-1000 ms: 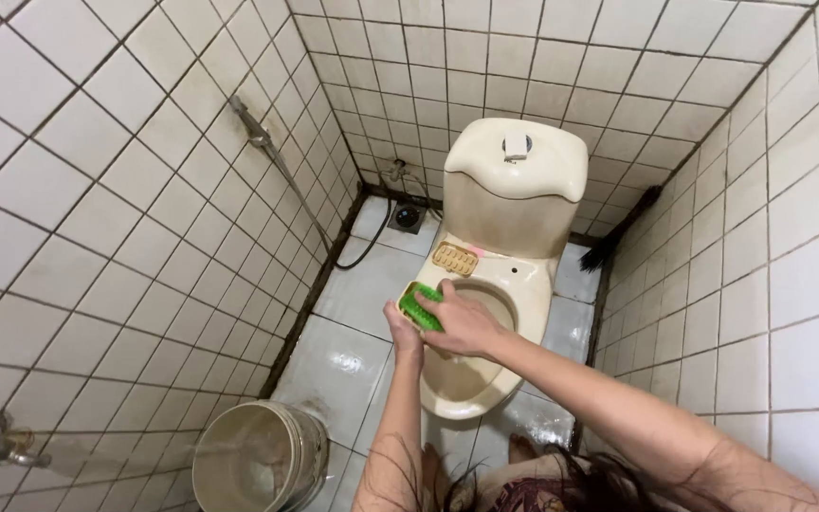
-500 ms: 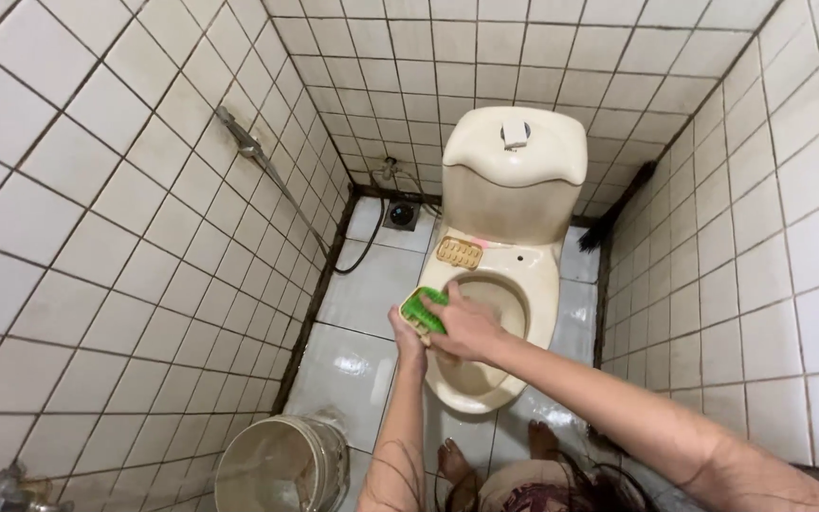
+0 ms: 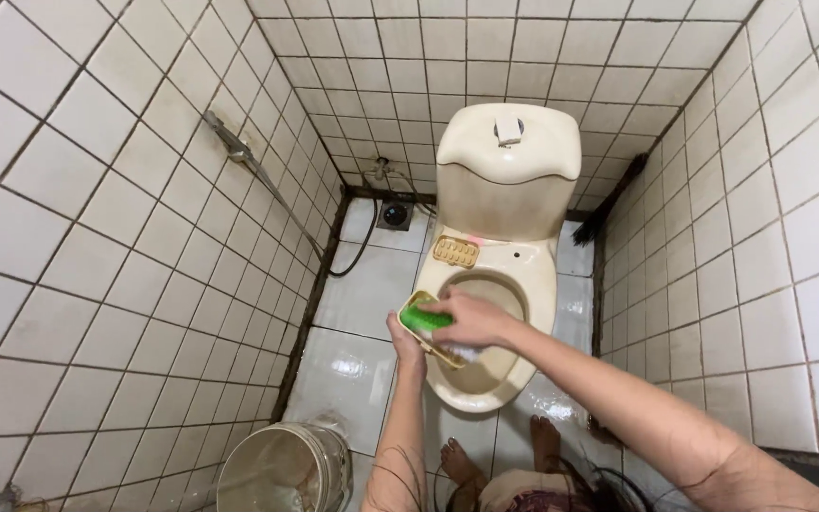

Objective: Scrubbing a soap dish and cleaning the area around a toilet.

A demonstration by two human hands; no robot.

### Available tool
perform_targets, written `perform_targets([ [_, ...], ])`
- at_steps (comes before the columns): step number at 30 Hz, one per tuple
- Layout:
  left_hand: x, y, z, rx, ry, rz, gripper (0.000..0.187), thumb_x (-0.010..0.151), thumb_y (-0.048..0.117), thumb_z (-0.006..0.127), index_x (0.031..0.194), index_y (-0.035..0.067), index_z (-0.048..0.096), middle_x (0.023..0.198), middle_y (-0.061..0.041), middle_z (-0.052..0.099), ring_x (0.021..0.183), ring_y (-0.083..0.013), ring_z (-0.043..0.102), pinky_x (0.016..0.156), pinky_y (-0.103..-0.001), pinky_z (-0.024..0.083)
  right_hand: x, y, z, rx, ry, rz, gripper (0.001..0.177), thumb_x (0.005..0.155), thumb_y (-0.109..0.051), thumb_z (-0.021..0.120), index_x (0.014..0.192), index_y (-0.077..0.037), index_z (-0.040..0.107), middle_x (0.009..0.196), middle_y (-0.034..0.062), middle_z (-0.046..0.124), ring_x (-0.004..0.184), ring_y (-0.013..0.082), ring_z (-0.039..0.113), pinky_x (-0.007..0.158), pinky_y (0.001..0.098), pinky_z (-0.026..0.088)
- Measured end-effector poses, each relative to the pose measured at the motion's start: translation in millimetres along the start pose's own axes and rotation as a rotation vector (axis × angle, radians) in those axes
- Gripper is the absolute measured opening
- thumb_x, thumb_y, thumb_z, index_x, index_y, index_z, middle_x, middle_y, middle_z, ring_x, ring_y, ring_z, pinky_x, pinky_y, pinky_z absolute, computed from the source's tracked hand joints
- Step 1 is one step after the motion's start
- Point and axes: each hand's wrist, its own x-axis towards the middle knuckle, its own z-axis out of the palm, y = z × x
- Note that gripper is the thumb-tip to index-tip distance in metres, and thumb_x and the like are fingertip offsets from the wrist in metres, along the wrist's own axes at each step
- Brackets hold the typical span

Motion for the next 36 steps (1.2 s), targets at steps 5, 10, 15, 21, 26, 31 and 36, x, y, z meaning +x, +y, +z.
perform_targets([
  [5,-10.3,21.1,38.7,-0.020,0.070,0.076,0.071,0.102,0.061,0.028,0.134,0.005,0.059,0.125,-0.009,0.067,0.116,-0.0228,0.063,0.101,-0.037,0.048,-12.3,4.5,-16.2,0.089,0.210,-0.043,0.071,0.076,-0.038,0.074,0.145,-0.028,0.060,0.134,0.0098,0.057,0.113,0.0271,0.065,0.099,0.0388,0.051],
  [10,-39.7,45.9,80.3,-0.072,-0.023,0.014,0.079,0.099,0.069,0.031,0.141,0.005,0.053,0.125,-0.012,0.065,0.115,-0.0274,0.063,0.099,-0.043,0.050,-9.4,10.3,-7.2,0.175,0.352,0.040,0.070,0.077,-0.039,0.075,0.144,-0.026,0.060,0.133,0.0100,0.059,0.112,0.0255,0.066,0.099,0.0386,0.051],
  [15,-59.6,28.3,103.3,-0.008,-0.114,-0.016,0.086,0.090,0.076,0.033,0.153,0.019,0.040,0.140,-0.005,0.060,0.125,-0.0233,0.061,0.102,-0.041,0.051,38.8,62.9,31.0,1.020,0.321,-0.034,0.067,0.082,-0.035,0.071,0.146,-0.017,0.062,0.129,0.0235,0.072,0.106,0.0309,0.073,0.094,0.0420,0.054],
  [21,-58.1,39.2,81.7,0.028,-0.125,-0.108,0.081,0.091,0.074,0.033,0.142,0.013,0.050,0.125,-0.011,0.067,0.103,-0.0264,0.072,0.080,-0.046,0.061,-8.1,40.5,-38.5,-0.172,0.176,-0.014,0.064,0.074,-0.043,0.082,0.135,-0.031,0.064,0.133,0.0119,0.057,0.112,0.0290,0.064,0.100,0.0419,0.050],
  [26,-51.7,51.8,73.9,0.041,-0.210,-0.075,0.073,0.099,0.068,0.039,0.135,0.008,0.058,0.113,-0.013,0.070,0.093,-0.0254,0.073,0.079,-0.041,0.063,-33.6,44.4,-81.9,-0.225,0.096,0.036,0.069,0.076,-0.041,0.082,0.141,-0.041,0.061,0.125,0.0120,0.061,0.110,0.0305,0.066,0.097,0.0416,0.054],
  [31,-57.6,59.7,91.5,0.084,-0.205,-0.190,0.070,0.097,0.065,0.038,0.132,0.009,0.060,0.111,-0.011,0.073,0.091,-0.0243,0.076,0.079,-0.039,0.065,-36.2,55.5,-71.7,-0.298,0.328,-0.068,0.072,0.068,-0.039,0.086,0.136,-0.038,0.063,0.131,0.0127,0.057,0.106,0.0320,0.065,0.089,0.0442,0.055],
  [36,-45.7,46.1,103.9,0.171,-0.246,-0.202,0.068,0.098,0.064,0.040,0.128,0.007,0.062,0.103,-0.014,0.075,0.083,-0.0261,0.075,0.071,-0.040,0.063,-31.0,52.0,-47.3,-0.421,0.510,-0.356,0.065,0.069,-0.030,0.084,0.132,-0.023,0.068,0.128,0.0224,0.054,0.098,0.0343,0.066,0.075,0.0440,0.058],
])
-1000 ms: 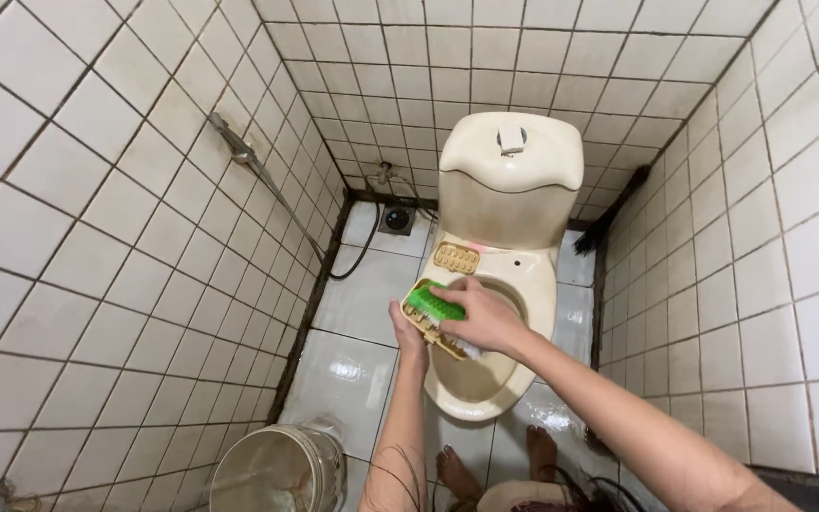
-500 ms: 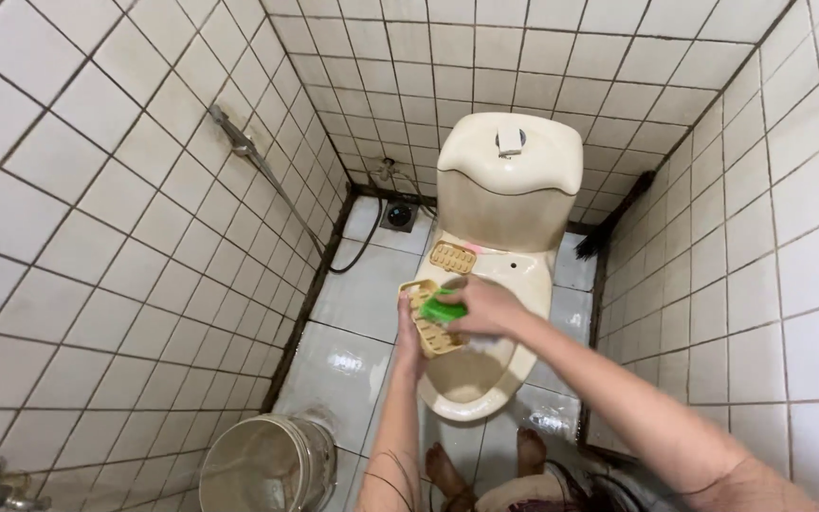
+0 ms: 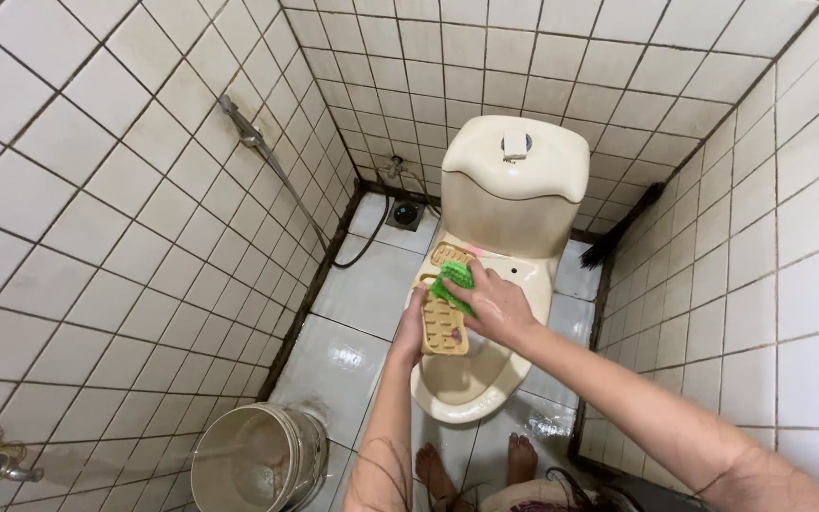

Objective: Scrubbing a soap dish and cleaning the area around a toilet.

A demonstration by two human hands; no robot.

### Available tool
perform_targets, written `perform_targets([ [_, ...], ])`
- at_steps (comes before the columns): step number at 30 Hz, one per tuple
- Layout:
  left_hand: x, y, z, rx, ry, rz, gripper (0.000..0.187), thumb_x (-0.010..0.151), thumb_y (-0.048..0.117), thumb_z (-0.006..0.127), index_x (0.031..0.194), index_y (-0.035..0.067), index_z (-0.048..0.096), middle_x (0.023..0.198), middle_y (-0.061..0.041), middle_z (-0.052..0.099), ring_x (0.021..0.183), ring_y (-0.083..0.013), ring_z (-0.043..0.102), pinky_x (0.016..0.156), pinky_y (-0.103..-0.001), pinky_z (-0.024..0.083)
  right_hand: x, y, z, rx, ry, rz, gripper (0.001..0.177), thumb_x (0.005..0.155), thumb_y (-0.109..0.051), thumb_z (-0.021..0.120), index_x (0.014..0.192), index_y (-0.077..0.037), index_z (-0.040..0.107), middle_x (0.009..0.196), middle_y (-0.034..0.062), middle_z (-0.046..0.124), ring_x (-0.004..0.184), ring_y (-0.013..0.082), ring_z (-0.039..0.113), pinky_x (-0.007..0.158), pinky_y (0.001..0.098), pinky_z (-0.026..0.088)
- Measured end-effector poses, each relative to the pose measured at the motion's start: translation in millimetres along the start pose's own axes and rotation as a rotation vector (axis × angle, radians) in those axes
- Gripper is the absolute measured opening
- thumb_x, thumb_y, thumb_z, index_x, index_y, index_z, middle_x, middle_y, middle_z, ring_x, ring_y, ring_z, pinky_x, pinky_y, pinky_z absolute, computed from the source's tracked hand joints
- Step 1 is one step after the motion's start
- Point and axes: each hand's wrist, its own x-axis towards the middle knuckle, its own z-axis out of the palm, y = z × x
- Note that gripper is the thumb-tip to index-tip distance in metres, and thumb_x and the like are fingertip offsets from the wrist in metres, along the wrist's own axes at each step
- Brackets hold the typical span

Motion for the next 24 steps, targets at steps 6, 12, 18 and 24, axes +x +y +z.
perform_targets([
  [6,-12.4,1.9,25.4,0.513,0.215,0.073,0.062,0.096,0.061,0.048,0.118,0.007,0.069,0.100,-0.010,0.075,0.081,-0.0192,0.074,0.067,-0.034,0.061,-12.7,23.0,35.0,-0.152,-0.258,0.084,0.055,0.065,-0.020,0.080,0.119,-0.022,0.070,0.120,0.0176,0.055,0.097,0.0314,0.067,0.078,0.0415,0.059],
  [12,-6.2,8.8,30.7,0.388,0.214,0.111,0.070,0.098,0.059,0.048,0.105,-0.007,0.071,0.081,-0.015,0.072,0.061,-0.0227,0.070,0.054,-0.036,0.058,-14.1,2.5,28.5,-0.218,-0.103,0.149,0.070,0.074,-0.020,0.078,0.142,-0.021,0.062,0.114,0.0182,0.053,0.081,0.0332,0.067,0.056,0.0428,0.060],
  [18,0.8,-18.4,10.7,0.437,0.206,0.217,0.068,0.099,0.060,0.049,0.112,-0.004,0.071,0.084,-0.014,0.072,0.064,-0.0194,0.069,0.058,-0.034,0.058,1.8,15.8,3.0,0.232,-0.583,0.539,0.058,0.089,-0.056,0.069,0.140,-0.030,0.064,0.117,0.0219,0.065,0.101,0.0318,0.069,0.091,0.0430,0.055],
  [24,7.5,-29.5,-8.8,0.202,0.301,0.261,0.072,0.098,0.063,0.040,0.122,0.002,0.068,0.103,-0.010,0.076,0.092,-0.0178,0.073,0.081,-0.032,0.059,-9.8,32.3,28.7,0.791,-0.286,0.619,0.065,0.080,-0.038,0.067,0.142,-0.019,0.060,0.117,0.0223,0.078,0.095,0.0281,0.075,0.091,0.0375,0.058],
])
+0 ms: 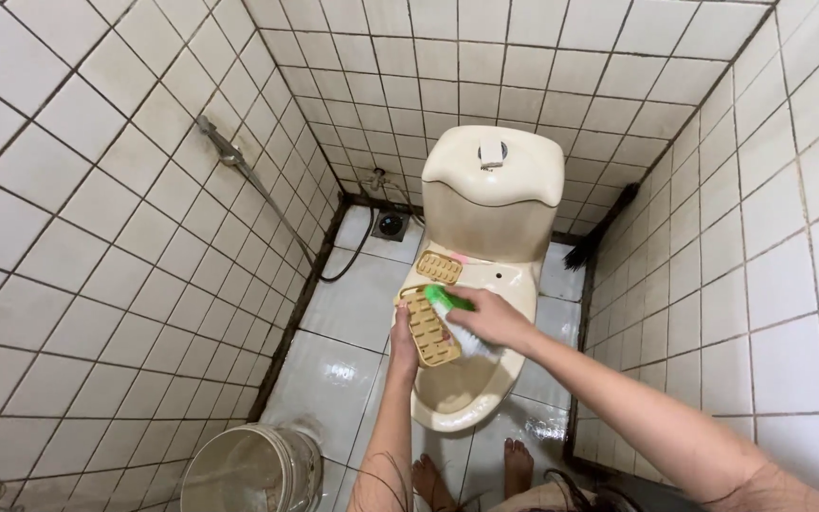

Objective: Scrubbing a soap dish and cleaning the area around a toilet.

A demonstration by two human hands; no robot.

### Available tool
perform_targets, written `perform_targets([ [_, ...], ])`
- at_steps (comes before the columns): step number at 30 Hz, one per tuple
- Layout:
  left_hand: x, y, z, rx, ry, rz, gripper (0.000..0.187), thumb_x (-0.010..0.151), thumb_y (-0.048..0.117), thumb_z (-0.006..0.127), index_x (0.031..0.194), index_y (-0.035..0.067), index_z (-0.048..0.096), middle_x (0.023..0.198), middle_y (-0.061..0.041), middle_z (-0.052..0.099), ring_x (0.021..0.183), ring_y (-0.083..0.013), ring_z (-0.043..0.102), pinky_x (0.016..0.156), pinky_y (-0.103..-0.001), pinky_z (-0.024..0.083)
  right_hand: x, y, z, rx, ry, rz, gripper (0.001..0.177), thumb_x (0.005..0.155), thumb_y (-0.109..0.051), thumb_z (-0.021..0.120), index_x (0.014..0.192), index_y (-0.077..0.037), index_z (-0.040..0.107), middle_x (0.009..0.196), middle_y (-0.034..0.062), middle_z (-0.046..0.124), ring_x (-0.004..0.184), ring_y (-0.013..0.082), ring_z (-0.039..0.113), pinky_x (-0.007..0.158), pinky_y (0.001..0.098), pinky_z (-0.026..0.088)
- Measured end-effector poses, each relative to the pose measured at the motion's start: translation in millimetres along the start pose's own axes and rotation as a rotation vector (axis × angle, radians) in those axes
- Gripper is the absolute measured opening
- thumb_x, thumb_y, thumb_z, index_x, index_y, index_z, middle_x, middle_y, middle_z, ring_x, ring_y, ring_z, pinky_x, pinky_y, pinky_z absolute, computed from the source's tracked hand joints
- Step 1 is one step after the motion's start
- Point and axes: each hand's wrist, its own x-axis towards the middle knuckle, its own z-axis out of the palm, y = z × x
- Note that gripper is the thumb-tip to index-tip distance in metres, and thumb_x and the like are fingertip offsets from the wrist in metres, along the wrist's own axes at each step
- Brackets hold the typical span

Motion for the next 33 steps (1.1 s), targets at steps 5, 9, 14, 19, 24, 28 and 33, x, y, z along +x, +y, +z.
perform_targets([
  [5,3.5,-18.4,6.6,0.047,-0.051,-0.019,0.077,0.099,0.065,0.040,0.126,0.000,0.068,0.108,-0.013,0.073,0.095,-0.0199,0.069,0.082,-0.034,0.056,-2.2,-13.8,16.9,-0.234,0.207,-0.286,0.062,0.084,-0.036,0.074,0.140,-0.013,0.062,0.114,0.0219,0.067,0.094,0.0323,0.070,0.089,0.0414,0.055],
  [9,-0.3,-4.5,16.6,0.219,0.019,-0.006,0.081,0.099,0.069,0.032,0.128,0.003,0.068,0.112,-0.012,0.072,0.102,-0.0188,0.064,0.087,-0.032,0.050,-18.0,-53.6,11.9,-0.126,-0.088,0.116,0.072,0.080,-0.041,0.064,0.149,-0.032,0.050,0.085,0.0144,0.071,0.086,0.0363,0.073,0.082,0.0435,0.060],
  [14,4.6,-22.2,17.8,0.155,-0.007,0.077,0.076,0.098,0.065,0.038,0.130,0.002,0.065,0.116,-0.013,0.071,0.107,-0.0222,0.064,0.093,-0.036,0.050,6.6,-12.6,28.6,-0.379,0.109,0.037,0.067,0.089,-0.055,0.067,0.145,-0.020,0.057,0.096,0.0235,0.064,0.095,0.0414,0.069,0.086,0.0470,0.057],
  [19,11.9,-34.3,16.8,-0.081,-0.054,0.012,0.074,0.103,0.060,0.040,0.126,-0.006,0.066,0.109,-0.018,0.071,0.099,-0.0290,0.066,0.086,-0.042,0.053,12.0,-2.4,16.4,-0.148,0.029,-0.202,0.060,0.084,-0.048,0.069,0.137,-0.019,0.070,0.117,0.0203,0.072,0.106,0.0336,0.070,0.099,0.0430,0.052],
  [24,-6.0,-9.4,28.7,0.020,-0.057,0.166,0.071,0.103,0.058,0.043,0.129,-0.005,0.065,0.117,-0.015,0.069,0.106,-0.0227,0.062,0.093,-0.037,0.050,9.3,-7.4,15.1,-0.275,0.143,-0.019,0.072,0.081,-0.043,0.073,0.145,-0.015,0.056,0.124,0.0261,0.064,0.110,0.0356,0.064,0.099,0.0426,0.049],
  [28,-14.6,-17.2,21.8,0.069,-0.118,0.029,0.069,0.102,0.057,0.040,0.131,0.000,0.063,0.116,-0.015,0.071,0.106,-0.0246,0.065,0.092,-0.037,0.051,22.5,19.4,14.7,0.010,-0.121,-0.080,0.069,0.081,-0.036,0.067,0.145,-0.013,0.057,0.120,0.0203,0.075,0.090,0.0354,0.076,0.084,0.0416,0.060],
  [33,-18.7,-20.0,28.4,0.041,-0.010,0.247,0.064,0.104,0.053,0.040,0.134,-0.001,0.060,0.128,-0.014,0.066,0.117,-0.0227,0.061,0.101,-0.033,0.046,30.1,35.9,25.8,-0.116,0.114,-0.295,0.058,0.081,-0.027,0.078,0.134,-0.005,0.068,0.121,0.0201,0.067,0.089,0.0276,0.071,0.081,0.0377,0.058],
])
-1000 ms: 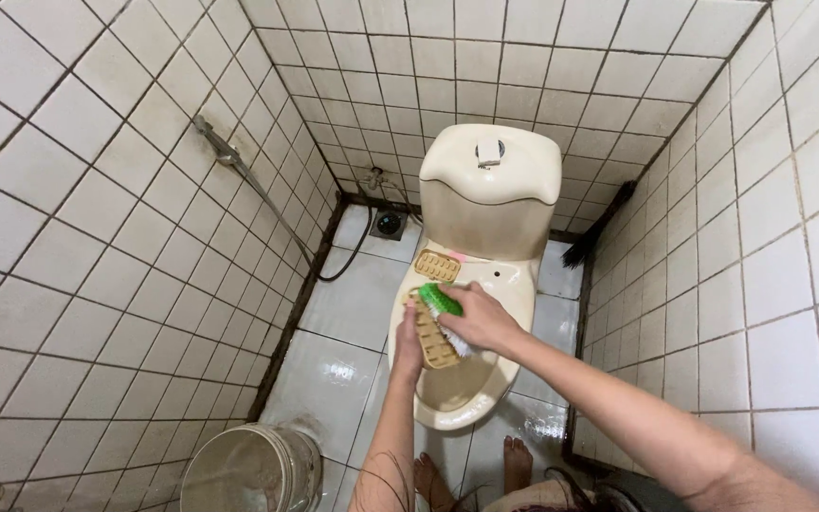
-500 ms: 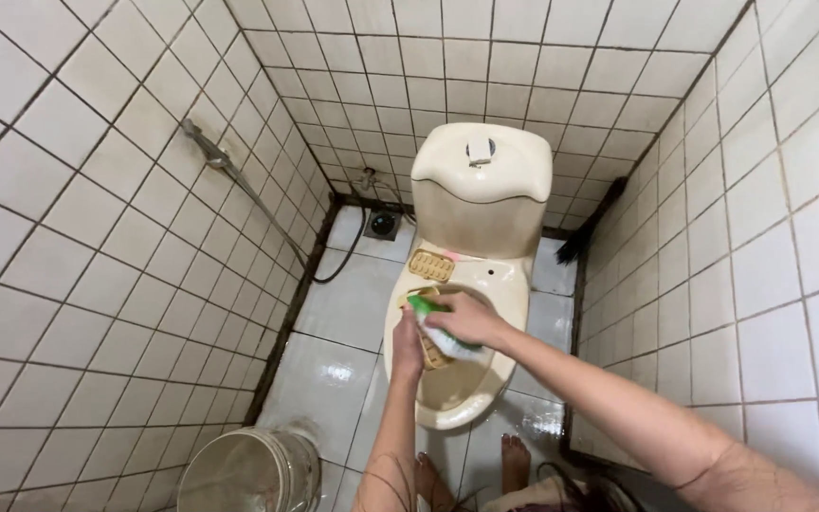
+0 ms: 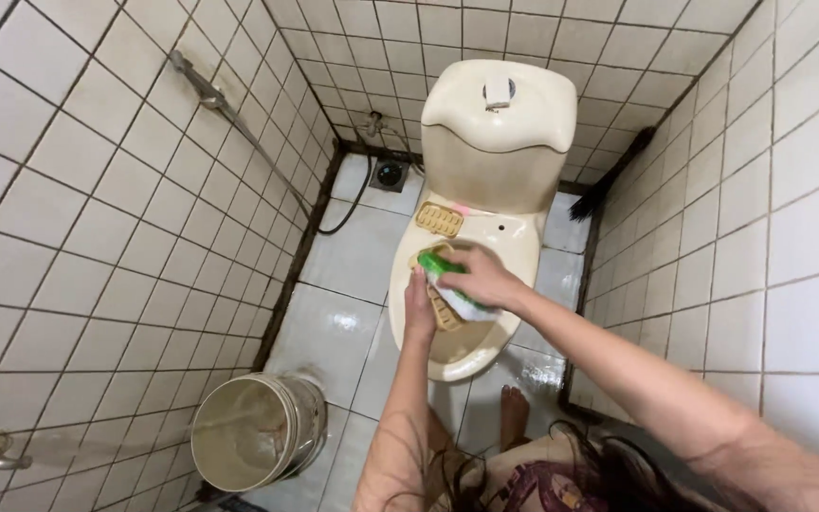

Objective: Scrubbing a soap dish and cleaning the area around a toilet.

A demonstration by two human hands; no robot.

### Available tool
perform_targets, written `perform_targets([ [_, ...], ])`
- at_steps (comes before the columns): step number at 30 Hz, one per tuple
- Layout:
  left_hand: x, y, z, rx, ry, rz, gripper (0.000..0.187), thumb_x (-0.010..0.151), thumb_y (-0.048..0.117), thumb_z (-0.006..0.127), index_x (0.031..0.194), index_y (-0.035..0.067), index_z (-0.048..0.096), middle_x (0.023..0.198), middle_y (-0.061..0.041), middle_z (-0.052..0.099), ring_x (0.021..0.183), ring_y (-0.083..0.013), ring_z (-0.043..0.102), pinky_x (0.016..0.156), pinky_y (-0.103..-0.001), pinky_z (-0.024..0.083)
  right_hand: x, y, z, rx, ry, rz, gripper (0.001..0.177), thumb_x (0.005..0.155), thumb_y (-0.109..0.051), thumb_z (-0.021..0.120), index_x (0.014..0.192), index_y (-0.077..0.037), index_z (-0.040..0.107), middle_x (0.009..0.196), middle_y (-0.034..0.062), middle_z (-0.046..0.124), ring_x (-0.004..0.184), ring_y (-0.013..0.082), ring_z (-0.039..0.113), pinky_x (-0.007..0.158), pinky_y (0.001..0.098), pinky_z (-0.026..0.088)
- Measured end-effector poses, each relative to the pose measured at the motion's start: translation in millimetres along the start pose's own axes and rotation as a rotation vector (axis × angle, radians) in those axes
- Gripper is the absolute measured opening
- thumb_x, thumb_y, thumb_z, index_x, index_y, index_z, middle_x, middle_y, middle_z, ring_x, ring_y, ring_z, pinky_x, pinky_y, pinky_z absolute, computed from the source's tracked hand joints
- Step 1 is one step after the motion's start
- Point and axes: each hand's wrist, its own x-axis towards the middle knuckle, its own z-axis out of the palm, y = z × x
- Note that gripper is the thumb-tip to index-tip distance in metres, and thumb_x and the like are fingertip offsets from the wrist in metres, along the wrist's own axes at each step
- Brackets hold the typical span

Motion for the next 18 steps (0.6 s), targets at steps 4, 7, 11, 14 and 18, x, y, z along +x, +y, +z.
perform_targets([
  [4,-8.8,-4.3,-23.7,-0.004,-0.037,-0.041,0.064,0.104,0.054,0.039,0.135,0.001,0.059,0.122,-0.013,0.068,0.111,-0.0212,0.062,0.098,-0.033,0.048,-15.8,-27.3,-23.5,0.177,-0.347,0.451,0.066,0.083,-0.035,0.066,0.147,-0.022,0.052,0.108,0.0168,0.076,0.083,0.0299,0.074,0.079,0.0415,0.061],
  [7,-1.8,-13.7,-28.5,-0.026,0.018,-0.134,0.070,0.104,0.057,0.036,0.124,-0.002,0.067,0.107,-0.015,0.073,0.097,-0.0221,0.067,0.088,-0.034,0.053,-26.3,-26.9,-36.8,0.206,-0.300,0.236,0.064,0.085,-0.036,0.068,0.144,-0.011,0.064,0.116,0.0193,0.078,0.090,0.0344,0.073,0.087,0.0421,0.057],
  [11,-1.3,-14.2,-33.1,-0.060,-0.003,-0.143,0.073,0.104,0.059,0.035,0.120,-0.004,0.068,0.104,-0.013,0.074,0.094,-0.0204,0.069,0.086,-0.033,0.055,-38.0,-67.4,-40.5,-0.229,-0.177,0.360,0.070,0.086,-0.042,0.069,0.151,-0.022,0.052,0.130,0.0181,0.053,0.109,0.0320,0.065,0.100,0.0413,0.052],
  [14,-2.2,-9.2,-35.3,-0.015,-0.008,-0.134,0.073,0.104,0.059,0.034,0.119,-0.004,0.068,0.104,-0.013,0.075,0.095,-0.0203,0.070,0.087,-0.032,0.055,-36.7,-72.1,-33.4,-0.247,-0.144,0.383,0.073,0.084,-0.042,0.068,0.152,-0.021,0.049,0.134,0.0171,0.050,0.109,0.0361,0.066,0.101,0.0430,0.052],
  [18,-8.1,-10.1,-36.5,0.054,-0.073,-0.109,0.073,0.104,0.058,0.033,0.118,-0.005,0.068,0.104,-0.014,0.075,0.096,-0.0224,0.069,0.087,-0.035,0.054,-33.7,-55.7,-14.3,-0.250,-0.040,0.258,0.075,0.081,-0.040,0.069,0.149,-0.015,0.050,0.134,0.0214,0.048,0.113,0.0396,0.064,0.100,0.0449,0.052],
])
